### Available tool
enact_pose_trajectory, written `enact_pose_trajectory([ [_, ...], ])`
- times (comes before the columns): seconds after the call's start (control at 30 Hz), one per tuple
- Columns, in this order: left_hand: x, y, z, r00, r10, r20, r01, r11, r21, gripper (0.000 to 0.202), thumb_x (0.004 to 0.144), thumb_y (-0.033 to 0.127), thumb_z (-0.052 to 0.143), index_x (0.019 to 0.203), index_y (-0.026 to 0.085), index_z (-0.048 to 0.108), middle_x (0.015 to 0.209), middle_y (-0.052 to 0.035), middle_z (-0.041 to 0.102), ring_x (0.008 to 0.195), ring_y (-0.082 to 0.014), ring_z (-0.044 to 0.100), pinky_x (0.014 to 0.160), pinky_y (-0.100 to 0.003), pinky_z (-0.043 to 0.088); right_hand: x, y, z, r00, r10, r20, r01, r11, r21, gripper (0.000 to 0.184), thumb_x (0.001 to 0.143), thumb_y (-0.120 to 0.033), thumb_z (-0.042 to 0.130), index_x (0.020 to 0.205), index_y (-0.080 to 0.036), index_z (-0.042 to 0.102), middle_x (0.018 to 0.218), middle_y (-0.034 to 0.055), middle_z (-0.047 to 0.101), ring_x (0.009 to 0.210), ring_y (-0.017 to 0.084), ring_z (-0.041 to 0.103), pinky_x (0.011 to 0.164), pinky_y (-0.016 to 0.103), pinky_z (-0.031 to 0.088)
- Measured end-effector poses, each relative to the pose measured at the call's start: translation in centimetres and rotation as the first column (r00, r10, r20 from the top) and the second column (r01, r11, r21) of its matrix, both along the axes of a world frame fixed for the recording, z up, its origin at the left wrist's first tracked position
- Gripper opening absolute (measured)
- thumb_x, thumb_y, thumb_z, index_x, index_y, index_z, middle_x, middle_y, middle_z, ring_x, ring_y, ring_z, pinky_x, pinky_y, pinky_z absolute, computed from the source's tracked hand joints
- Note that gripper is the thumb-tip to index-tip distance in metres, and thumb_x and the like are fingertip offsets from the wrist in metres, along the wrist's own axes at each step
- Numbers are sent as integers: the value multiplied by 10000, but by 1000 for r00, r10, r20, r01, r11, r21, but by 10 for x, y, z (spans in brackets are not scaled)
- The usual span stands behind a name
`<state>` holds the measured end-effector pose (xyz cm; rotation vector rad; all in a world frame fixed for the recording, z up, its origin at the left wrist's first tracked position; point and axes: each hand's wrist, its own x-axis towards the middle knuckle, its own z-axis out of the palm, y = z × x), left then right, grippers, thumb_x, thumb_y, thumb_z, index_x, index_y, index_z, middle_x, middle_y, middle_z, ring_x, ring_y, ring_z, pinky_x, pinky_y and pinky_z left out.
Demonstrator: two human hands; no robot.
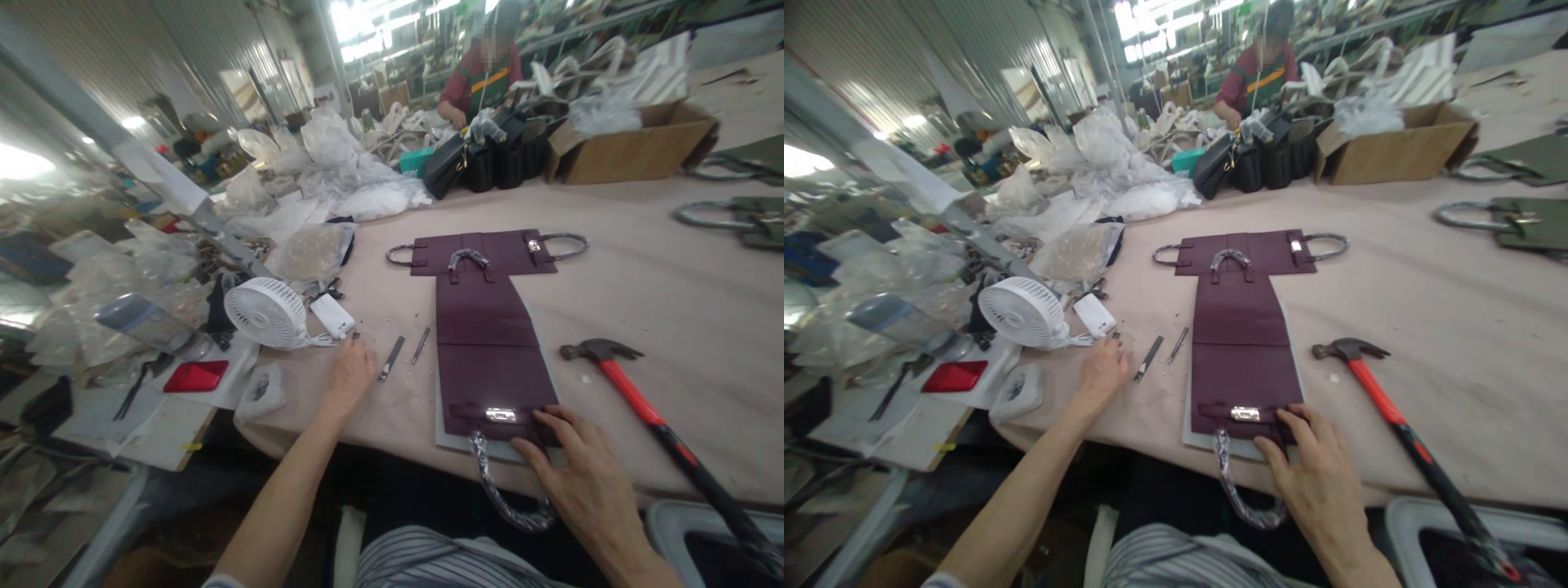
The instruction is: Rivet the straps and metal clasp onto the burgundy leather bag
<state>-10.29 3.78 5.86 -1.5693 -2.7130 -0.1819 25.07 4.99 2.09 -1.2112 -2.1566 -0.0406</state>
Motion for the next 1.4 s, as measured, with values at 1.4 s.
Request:
enact_pose_trajectory([
  [1.4, 43, -58, -43, 687, -427, 588, -22, 796, 605, 141, 903, 226, 662, 1017, 177, 728, 1077, -86, 764, 1021, -202, 728, 933, -352, 618, -4, -9, 3, 996, -48, -78, 36, 988, -153, 416, 975, -529, 554, 1122, -152, 650, 1171, 142, 631, 1080, 307, 580, 919, 485, 509],
])
